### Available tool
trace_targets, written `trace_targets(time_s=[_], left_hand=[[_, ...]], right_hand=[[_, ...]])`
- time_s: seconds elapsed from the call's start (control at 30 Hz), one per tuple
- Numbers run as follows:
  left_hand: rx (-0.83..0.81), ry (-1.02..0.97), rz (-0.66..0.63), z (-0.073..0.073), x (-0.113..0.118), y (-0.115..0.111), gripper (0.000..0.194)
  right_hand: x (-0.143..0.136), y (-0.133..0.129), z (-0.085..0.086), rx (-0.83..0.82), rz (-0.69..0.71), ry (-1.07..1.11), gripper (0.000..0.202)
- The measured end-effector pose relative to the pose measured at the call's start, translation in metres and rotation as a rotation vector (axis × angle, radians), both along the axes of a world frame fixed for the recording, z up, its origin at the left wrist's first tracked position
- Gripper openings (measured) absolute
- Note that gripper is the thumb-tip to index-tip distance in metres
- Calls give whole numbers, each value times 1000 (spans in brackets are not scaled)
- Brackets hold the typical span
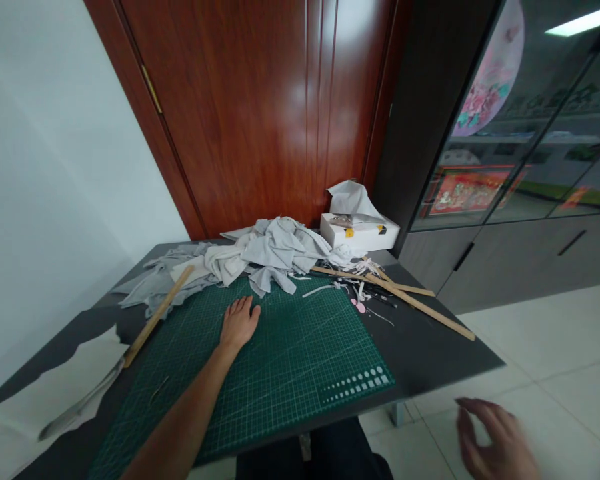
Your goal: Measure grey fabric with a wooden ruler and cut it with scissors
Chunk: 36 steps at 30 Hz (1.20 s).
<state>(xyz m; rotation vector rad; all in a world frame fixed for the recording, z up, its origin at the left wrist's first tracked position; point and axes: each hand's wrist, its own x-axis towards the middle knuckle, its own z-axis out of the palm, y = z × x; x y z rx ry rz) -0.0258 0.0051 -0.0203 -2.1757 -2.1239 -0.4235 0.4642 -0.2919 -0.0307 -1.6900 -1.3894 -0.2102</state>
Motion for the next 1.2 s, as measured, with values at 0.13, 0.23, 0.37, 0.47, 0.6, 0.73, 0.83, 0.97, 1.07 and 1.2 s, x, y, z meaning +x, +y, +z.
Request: trace_targets(time_s=[0.13,0.23,0.37,0.47,0.6,0.73,0.83,0.97,1.07,1.2], left_hand=[[23,-3,-8,-1,1,-5,58],[-1,-8,-7,1,2,-9,58],[-24,-20,-13,4,1,-11,57],[-17,-22,-51,4,6,-12,57],[-5,-24,-123,1,25,-19,56],[-43,-22,-232,1,43,-31,56],[-67,-2,-235,6,47,-38,53],[-60,38,-210,13,55,-45,52],[-46,65,-223,18,71,-50,48],[10,40,-280,30,82,-49,39]], right_hand=[[-93,103,18,94,327,32,11],[-144,166,34,99,470,65,16],[-178,231,36,-3,571,9,23],[-193,258,27,-148,582,-82,25],[-207,266,17,-291,551,-211,28],[-210,262,9,-313,531,-282,31],[-203,266,1,-275,536,-269,32],[-181,279,-4,-209,501,-229,31],[-160,283,-3,-194,442,-242,30],[-150,278,-1,-198,433,-276,29]])
